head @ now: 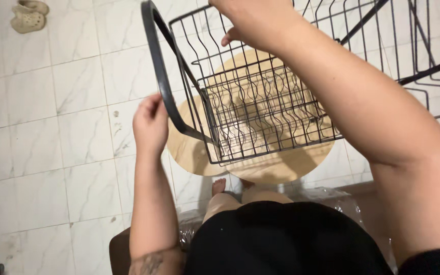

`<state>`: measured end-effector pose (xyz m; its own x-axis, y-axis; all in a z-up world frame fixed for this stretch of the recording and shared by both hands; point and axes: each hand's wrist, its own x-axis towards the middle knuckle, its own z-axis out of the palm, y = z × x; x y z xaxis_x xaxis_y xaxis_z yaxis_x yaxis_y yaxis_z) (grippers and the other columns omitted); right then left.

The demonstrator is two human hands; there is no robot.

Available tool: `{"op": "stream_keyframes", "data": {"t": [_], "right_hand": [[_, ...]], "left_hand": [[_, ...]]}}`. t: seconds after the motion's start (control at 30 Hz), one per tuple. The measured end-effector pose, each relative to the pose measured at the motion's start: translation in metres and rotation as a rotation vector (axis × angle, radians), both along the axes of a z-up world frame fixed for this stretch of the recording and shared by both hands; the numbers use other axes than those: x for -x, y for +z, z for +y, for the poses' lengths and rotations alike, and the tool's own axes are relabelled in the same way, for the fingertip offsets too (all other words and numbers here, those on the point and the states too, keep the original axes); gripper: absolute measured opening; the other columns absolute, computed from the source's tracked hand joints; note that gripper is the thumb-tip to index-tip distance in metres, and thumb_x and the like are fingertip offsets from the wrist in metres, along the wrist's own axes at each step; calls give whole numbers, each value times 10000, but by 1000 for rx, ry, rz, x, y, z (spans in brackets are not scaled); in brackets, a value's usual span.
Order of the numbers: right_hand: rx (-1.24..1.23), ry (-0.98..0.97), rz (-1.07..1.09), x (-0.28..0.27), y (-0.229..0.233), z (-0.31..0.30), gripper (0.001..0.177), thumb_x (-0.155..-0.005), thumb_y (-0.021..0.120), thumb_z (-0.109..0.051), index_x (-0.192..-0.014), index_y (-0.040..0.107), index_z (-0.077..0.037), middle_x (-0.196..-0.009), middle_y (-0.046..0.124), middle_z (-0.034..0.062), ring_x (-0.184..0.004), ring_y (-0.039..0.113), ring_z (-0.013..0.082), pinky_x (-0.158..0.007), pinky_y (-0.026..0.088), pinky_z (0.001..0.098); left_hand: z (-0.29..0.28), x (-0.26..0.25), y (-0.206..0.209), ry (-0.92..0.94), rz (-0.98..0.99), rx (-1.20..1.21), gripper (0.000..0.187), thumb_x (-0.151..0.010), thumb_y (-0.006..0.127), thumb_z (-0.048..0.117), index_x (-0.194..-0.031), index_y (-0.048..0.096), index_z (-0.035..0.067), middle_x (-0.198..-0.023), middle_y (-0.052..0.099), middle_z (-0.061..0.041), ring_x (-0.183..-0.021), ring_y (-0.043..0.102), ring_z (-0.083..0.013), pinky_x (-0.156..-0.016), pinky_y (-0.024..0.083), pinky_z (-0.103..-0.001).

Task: The person assembles a black wire dish rack by hand, attaching wire shelves and frame components using small fasteners. The person works over a round wooden table, connecting parts and securing them together.

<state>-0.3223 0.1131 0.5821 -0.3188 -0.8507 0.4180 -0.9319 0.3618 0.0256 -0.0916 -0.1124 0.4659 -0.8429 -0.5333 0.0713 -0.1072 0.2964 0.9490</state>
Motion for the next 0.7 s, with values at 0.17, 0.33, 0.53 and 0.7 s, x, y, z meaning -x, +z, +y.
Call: {"op": "stream_keyframes", "data": {"t": [0.17,0.33,0.53,0.7], "right_hand": [[-46,-80,81,-2,8,5,643,-785,839,-496,-1242,646,-87,-973,718,88,-824,712,308,-637,540,424],[-90,-123,23,-4,16,3,686,-767,821,-510,-1291,633,-111,-1015,717,99,-694,709,303,-538,532,411],[-124,-143,-8,-4,19,6,715,-769,813,-530,-1316,616,-115,-1011,716,98,-724,717,297,-557,542,399],[-113,-156,-25,-7,18,9,694,-762,812,-530,-1290,621,-121,-995,717,91,-743,720,296,-574,550,398]], "left_hand": [[26,40,38,156,244,-485,224,-1038,561,159,-1190,646,20,-1083,706,-63,-942,658,-133,-782,534,-303],[90,-34,47,301,725,169,123,-1087,524,88,-1200,565,67,-1229,597,-34,-1093,586,-136,-977,496,-301],[131,-69,105,-760,326,856,438,-930,788,208,-1286,579,60,-1257,625,-158,-1168,608,-309,-1015,505,-438],[156,-46,121,-772,-19,891,596,-852,759,290,-1357,551,52,-1309,603,-242,-1208,582,-390,-1021,467,-487]]}}
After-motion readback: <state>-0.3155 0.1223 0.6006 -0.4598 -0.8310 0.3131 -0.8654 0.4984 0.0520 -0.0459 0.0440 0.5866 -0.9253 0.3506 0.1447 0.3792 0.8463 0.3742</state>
